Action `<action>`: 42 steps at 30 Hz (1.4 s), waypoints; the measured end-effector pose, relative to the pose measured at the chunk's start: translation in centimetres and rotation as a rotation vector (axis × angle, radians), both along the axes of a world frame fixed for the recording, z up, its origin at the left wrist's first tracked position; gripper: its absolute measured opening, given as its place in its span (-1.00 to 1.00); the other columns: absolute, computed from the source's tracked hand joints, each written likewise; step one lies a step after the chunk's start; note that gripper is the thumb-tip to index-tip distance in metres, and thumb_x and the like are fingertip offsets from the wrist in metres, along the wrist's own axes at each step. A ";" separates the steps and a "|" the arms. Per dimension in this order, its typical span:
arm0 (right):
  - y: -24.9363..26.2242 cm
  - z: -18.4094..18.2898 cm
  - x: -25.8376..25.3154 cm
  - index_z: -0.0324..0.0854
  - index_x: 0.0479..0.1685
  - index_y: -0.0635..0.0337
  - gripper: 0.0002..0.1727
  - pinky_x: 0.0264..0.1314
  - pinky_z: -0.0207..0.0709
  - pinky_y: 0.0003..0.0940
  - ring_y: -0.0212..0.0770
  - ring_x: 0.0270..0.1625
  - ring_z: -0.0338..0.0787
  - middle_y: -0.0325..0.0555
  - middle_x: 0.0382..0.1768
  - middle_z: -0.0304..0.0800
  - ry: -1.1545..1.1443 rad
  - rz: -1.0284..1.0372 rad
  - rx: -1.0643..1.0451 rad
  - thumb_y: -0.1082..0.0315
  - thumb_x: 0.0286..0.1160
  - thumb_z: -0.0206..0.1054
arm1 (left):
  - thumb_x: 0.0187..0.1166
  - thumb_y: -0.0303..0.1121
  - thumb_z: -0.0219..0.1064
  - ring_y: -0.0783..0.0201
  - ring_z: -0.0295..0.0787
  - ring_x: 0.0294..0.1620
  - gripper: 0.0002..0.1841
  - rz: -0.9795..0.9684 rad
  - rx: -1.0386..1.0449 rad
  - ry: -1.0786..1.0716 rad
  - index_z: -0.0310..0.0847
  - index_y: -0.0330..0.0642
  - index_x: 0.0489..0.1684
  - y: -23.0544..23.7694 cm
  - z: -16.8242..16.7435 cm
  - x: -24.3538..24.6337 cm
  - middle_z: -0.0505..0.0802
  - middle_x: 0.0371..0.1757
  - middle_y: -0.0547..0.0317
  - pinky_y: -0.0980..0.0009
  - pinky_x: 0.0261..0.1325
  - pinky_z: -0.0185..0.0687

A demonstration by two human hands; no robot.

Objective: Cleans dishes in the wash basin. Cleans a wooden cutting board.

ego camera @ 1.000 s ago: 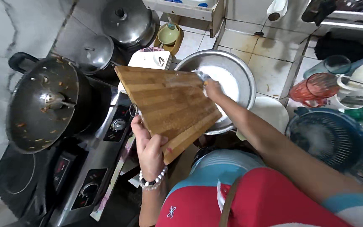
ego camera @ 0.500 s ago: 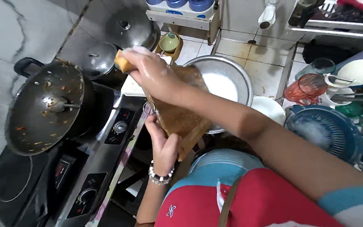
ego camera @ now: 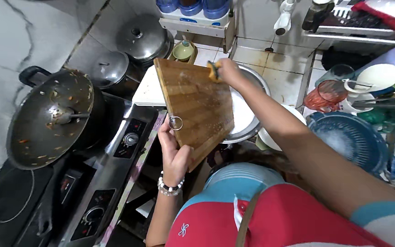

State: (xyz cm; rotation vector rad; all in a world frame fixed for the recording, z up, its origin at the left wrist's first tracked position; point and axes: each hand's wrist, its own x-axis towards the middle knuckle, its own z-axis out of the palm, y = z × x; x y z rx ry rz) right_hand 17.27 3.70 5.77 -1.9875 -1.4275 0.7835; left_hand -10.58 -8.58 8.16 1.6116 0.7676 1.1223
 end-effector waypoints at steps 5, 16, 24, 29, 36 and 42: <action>-2.7 -3.6 3.7 0.59 0.34 0.48 -0.64 0.50 0.43 0.37 0.42 0.50 0.59 0.48 0.37 0.63 -0.167 -0.147 -0.197 0.49 0.66 0.19 | 0.08 -0.63 0.16 0.48 0.76 0.24 -0.10 -0.006 -0.023 0.015 -0.08 -0.22 0.66 0.3 0.1 -0.6 0.72 0.34 0.37 0.42 0.24 0.77; -5.1 -13.2 4.0 0.54 0.40 0.48 -0.46 0.44 0.42 0.48 0.47 0.40 0.64 0.51 0.27 0.68 -0.163 0.219 -0.386 0.48 0.40 0.50 | 0.29 -0.39 0.50 0.47 0.69 0.30 -0.15 0.092 0.153 0.290 0.10 -0.36 0.63 2.4 0.9 -0.4 0.66 0.36 0.07 0.50 0.34 0.68; -5.7 -11.6 6.3 0.58 0.37 0.44 -0.50 0.39 0.45 0.42 0.42 0.35 0.67 0.47 0.27 0.67 -0.067 0.334 -0.439 0.52 0.42 0.48 | 0.41 -0.46 0.45 0.58 0.79 0.00 -0.42 0.001 0.317 0.462 0.43 -0.36 0.47 6.2 4.3 -3.1 0.82 0.13 0.18 0.56 0.10 0.76; -4.1 -15.1 9.1 0.65 0.19 0.55 -0.64 0.47 0.45 0.29 0.40 0.31 0.70 0.50 0.18 0.72 0.026 0.278 -0.090 0.50 0.47 0.46 | 0.55 -0.31 0.40 0.43 0.75 -0.03 -0.66 -0.272 0.782 0.728 0.68 -0.39 0.15 9.7 11.5 -4.9 0.83 0.01 -0.05 0.52 0.13 0.64; -3.0 -17.0 7.8 0.71 0.05 0.45 -0.60 0.20 0.57 0.41 0.34 0.07 0.80 0.38 -0.05 0.80 -0.004 0.234 -0.124 0.43 0.25 0.61 | 0.49 -0.59 0.28 -0.03 0.86 0.19 -0.82 -0.436 1.009 0.863 0.80 -0.36 -0.09 13.7 12.2 -5.5 0.89 0.08 -0.14 0.06 0.42 0.67; -4.5 -14.1 3.3 0.58 0.32 0.41 -0.53 0.36 0.49 0.39 0.37 0.29 0.73 0.41 0.16 0.74 0.016 0.177 -0.348 0.19 0.63 0.34 | 0.42 -0.72 0.26 -0.12 0.85 0.22 -0.84 -0.249 0.934 0.784 0.78 -0.48 -0.21 13.3 6.9 -5.3 0.91 0.01 -0.22 0.02 0.54 0.56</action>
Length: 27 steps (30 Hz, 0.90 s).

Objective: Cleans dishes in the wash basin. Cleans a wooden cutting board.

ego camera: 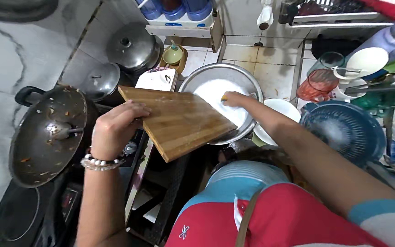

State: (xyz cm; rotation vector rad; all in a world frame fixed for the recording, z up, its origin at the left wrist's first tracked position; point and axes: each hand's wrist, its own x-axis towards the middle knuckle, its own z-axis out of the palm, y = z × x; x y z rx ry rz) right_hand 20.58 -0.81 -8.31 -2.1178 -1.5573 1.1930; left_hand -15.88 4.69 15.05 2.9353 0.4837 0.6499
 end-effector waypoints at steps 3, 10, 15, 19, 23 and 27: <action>-1.9 4.4 -2.7 0.32 0.56 0.44 -0.31 0.31 0.53 0.39 0.39 0.26 0.74 0.47 0.19 0.70 0.212 -0.285 0.061 0.06 0.65 0.30 | 0.51 -0.64 0.29 -0.15 0.77 0.36 -0.86 0.158 0.074 -0.246 0.80 -0.41 -0.18 -0.5 -5.2 -0.4 0.88 0.11 -0.26 0.05 0.54 0.55; -6.1 19.1 -14.6 0.49 0.37 0.34 -0.48 0.14 0.68 0.12 0.10 0.12 0.80 0.22 0.15 0.71 0.349 -0.105 0.339 0.18 0.56 0.40 | 0.92 -0.16 -0.31 0.70 0.62 0.32 -0.56 0.479 -1.025 -1.213 0.34 -0.05 0.53 -4.0 -11.4 3.3 0.73 0.34 0.47 0.62 0.34 0.58; -6.1 21.8 -19.5 0.47 0.41 0.32 -0.48 0.14 0.69 0.04 0.09 0.15 0.78 0.25 0.22 0.64 0.452 0.121 0.365 0.17 0.62 0.39 | 0.86 -0.05 -0.57 0.45 0.80 -0.17 -0.37 0.250 -1.505 -1.487 0.53 -0.10 -0.01 -8.8 -14.7 1.5 0.83 -0.24 0.26 0.44 -0.15 0.76; -6.4 21.5 -19.2 0.50 0.53 0.23 -0.52 0.25 0.65 0.07 0.14 0.27 0.74 0.25 0.30 0.63 0.374 0.206 0.349 0.35 0.65 0.31 | 0.79 0.21 -0.51 0.28 0.88 -0.07 -0.24 0.295 -1.729 -1.499 0.63 -0.10 0.01 -9.9 -6.1 5.7 0.88 -0.14 0.13 0.21 -0.05 0.85; -6.2 15.4 -15.6 0.65 0.35 0.19 -0.59 0.25 0.67 0.20 0.21 0.27 0.76 0.22 0.26 0.71 0.215 0.054 0.369 0.50 0.49 0.40 | 0.85 -0.18 -0.30 0.27 0.93 -0.10 -0.49 0.366 -1.725 -1.369 0.67 -0.14 -0.06 -9.8 -5.6 5.2 0.92 -0.18 0.10 0.23 -0.05 0.90; -5.5 8.7 -9.1 0.50 0.46 0.43 -0.55 0.49 0.46 0.33 0.41 0.44 0.63 0.47 0.34 0.64 0.076 -0.141 0.107 0.48 0.62 0.31 | 0.88 -0.16 -0.29 0.26 0.93 -0.05 -0.50 0.384 -1.714 -1.347 0.66 -0.13 0.01 -9.9 -5.8 5.0 0.93 -0.13 0.10 0.23 -0.01 0.90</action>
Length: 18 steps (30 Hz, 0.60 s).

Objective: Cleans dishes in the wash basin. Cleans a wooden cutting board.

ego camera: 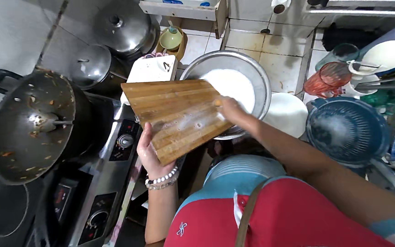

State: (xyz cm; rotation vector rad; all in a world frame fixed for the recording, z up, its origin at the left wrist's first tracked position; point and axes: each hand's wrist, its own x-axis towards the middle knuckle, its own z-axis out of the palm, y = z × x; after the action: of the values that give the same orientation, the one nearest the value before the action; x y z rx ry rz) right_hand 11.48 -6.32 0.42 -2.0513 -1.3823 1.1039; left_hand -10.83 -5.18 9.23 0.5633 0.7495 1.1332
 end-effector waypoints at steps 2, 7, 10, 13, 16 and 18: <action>0.0 -2.8 2.6 0.49 0.45 0.51 -0.55 0.51 0.41 0.40 0.47 0.47 0.59 0.53 0.36 0.61 -0.106 -0.027 -0.170 0.46 0.64 0.29 | 0.90 -0.16 -0.29 0.30 0.92 0.00 -0.51 -0.003 0.045 0.034 0.65 -0.09 0.10 -0.1 0.0 0.1 0.93 -0.07 0.13 0.26 0.04 0.89; -1.9 -2.2 3.2 0.58 0.23 0.55 -0.64 0.36 0.52 0.40 0.46 0.33 0.70 0.53 0.19 0.69 -0.156 -0.050 -0.228 0.43 0.60 0.34 | 0.91 -0.21 -0.29 0.35 0.90 0.00 -0.59 0.052 0.086 0.170 0.53 -0.06 0.23 0.1 -0.1 0.0 0.90 -0.05 0.19 0.31 0.03 0.88; -3.7 4.0 -2.1 0.60 0.27 0.45 -0.63 0.27 0.60 0.31 0.36 0.20 0.77 0.43 0.12 0.74 -0.047 -0.015 -0.044 0.38 0.62 0.35 | 0.90 -0.27 -0.29 0.41 0.88 0.00 -0.63 0.092 0.126 0.239 0.46 -0.04 0.29 0.2 -0.5 -0.2 0.88 -0.04 0.26 0.37 0.03 0.87; -2.8 9.8 -6.5 0.61 0.28 0.39 -0.67 0.35 0.60 0.10 0.17 0.27 0.76 0.28 0.18 0.74 0.064 0.178 0.099 0.38 0.67 0.28 | 0.90 -0.27 -0.28 0.41 0.86 0.06 -0.63 0.098 0.168 0.224 0.47 -0.04 0.32 0.3 -0.6 -0.1 0.88 0.00 0.27 0.37 0.10 0.85; -0.1 13.4 -9.5 0.62 0.26 0.37 -0.70 0.28 0.65 0.01 0.11 0.24 0.76 0.23 0.15 0.72 0.088 0.335 0.298 0.41 0.65 0.29 | 0.92 -0.16 -0.41 0.41 0.87 0.03 -0.48 0.060 0.213 0.078 0.60 -0.03 0.17 0.2 -0.3 0.7 0.90 -0.05 0.26 0.37 0.10 0.83; 1.6 14.2 -10.9 0.65 0.17 0.37 -0.74 0.17 0.69 -0.06 0.07 0.15 0.78 0.19 0.05 0.74 0.051 0.384 0.427 0.44 0.60 0.36 | 0.91 -0.09 -0.48 0.47 0.85 0.03 -0.41 0.060 0.227 0.083 0.62 0.04 0.12 0.3 0.0 0.9 0.89 -0.07 0.33 0.41 0.09 0.82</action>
State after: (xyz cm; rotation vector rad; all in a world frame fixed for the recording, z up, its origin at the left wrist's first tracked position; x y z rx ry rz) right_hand 0.60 -4.74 14.63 -1.4858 -1.8498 0.8929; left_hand -9.93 -4.87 9.20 0.7865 0.7167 1.2659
